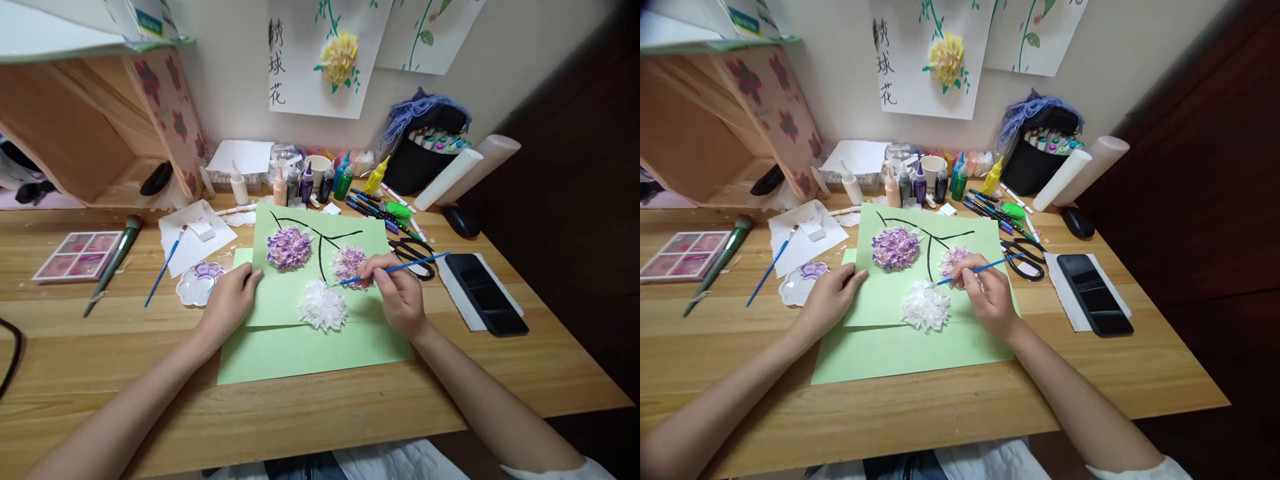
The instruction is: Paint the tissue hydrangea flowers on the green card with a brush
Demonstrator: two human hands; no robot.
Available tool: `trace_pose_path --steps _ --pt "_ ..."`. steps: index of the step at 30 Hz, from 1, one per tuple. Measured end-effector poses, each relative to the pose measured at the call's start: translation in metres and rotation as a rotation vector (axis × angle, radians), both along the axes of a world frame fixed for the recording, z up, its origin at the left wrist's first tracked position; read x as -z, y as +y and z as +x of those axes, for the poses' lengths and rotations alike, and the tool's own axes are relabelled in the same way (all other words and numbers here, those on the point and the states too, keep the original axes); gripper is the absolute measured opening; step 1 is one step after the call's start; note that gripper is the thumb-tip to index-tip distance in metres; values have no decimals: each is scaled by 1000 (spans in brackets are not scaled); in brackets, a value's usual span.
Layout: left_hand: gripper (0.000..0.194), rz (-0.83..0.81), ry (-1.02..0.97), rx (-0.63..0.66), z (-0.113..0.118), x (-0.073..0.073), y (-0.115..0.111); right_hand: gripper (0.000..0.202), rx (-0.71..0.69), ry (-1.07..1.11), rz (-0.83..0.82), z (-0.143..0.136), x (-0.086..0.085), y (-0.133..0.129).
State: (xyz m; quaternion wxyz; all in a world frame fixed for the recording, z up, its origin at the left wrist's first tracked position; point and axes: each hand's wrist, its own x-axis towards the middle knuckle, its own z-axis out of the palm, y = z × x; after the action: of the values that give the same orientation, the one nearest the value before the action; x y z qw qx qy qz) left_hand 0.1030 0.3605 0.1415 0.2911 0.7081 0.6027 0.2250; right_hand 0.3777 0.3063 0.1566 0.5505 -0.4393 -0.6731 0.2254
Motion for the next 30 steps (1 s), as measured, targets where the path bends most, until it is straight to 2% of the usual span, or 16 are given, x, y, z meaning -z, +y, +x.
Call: trace_pose_path --steps 10,19,30 --pt "32 19 207 -2 7 -2 -6 17 -110 -250 164 2 -3 -10" --pt "32 26 229 -1 7 -2 -7 20 -110 -395 247 -3 -4 -9" --pt "33 36 242 -3 7 -2 -6 22 -124 -417 274 -3 -4 -8"
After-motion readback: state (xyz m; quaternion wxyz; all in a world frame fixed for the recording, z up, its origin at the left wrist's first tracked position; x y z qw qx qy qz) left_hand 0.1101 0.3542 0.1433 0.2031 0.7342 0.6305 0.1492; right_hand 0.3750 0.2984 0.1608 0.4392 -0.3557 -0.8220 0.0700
